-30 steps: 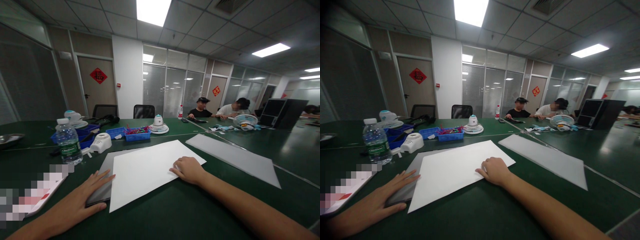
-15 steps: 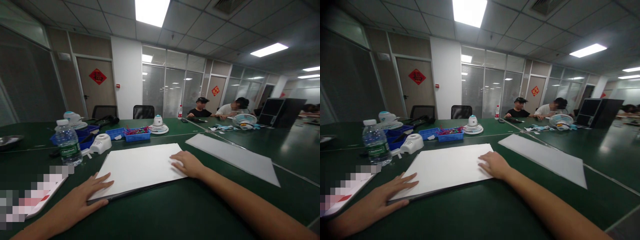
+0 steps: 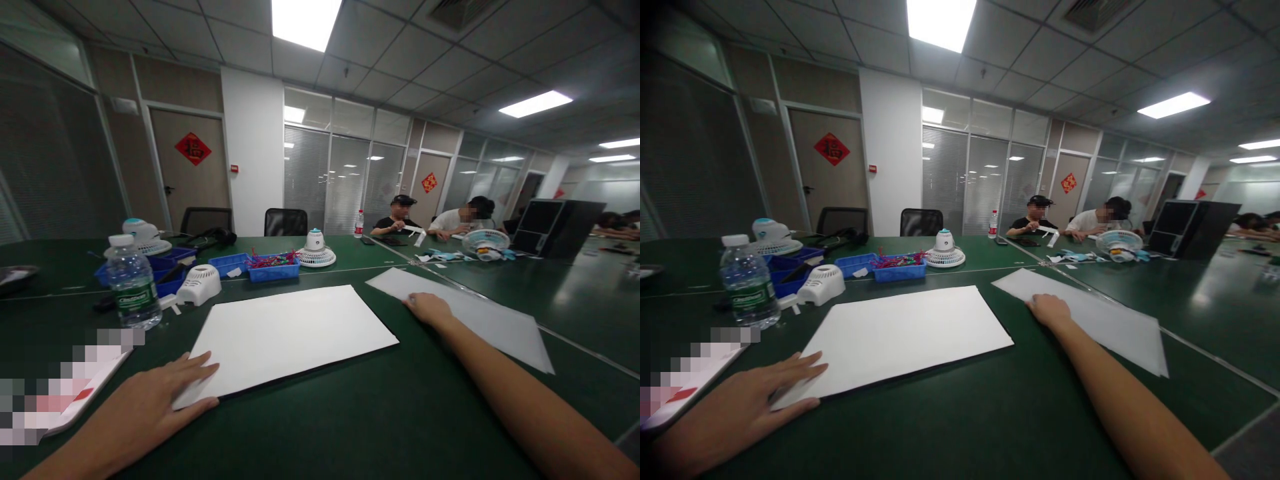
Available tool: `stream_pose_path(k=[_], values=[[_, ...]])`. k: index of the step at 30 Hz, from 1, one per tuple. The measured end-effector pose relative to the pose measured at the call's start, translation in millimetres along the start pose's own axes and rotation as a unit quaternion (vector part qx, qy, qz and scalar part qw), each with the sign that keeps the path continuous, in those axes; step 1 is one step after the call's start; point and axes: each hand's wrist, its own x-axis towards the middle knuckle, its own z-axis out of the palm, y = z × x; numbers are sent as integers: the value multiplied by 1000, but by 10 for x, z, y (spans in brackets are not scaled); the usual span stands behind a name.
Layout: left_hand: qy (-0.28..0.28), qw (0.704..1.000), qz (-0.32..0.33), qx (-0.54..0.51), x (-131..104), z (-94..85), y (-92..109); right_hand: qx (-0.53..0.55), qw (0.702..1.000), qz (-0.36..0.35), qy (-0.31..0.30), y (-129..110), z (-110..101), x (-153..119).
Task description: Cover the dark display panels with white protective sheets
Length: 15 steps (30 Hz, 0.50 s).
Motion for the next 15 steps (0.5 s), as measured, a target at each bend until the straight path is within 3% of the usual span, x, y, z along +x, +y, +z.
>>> stream_pose_path(k=[6,10,13,15], values=[[-1,1000,-25,-12,-34,-64,73,-14,996,-39,78,-370,-328,-290],[12,999,-39,-16,-54,-96,143,6,979,-168,117,-855,-523,-659],[9,999,-49,-14,-57,-68,137,28,952,-288,98,-1254,-554,-995],[42,998,-45,-9,-56,-38,111,41,930,-356,79,-1474,-547,-1218]])
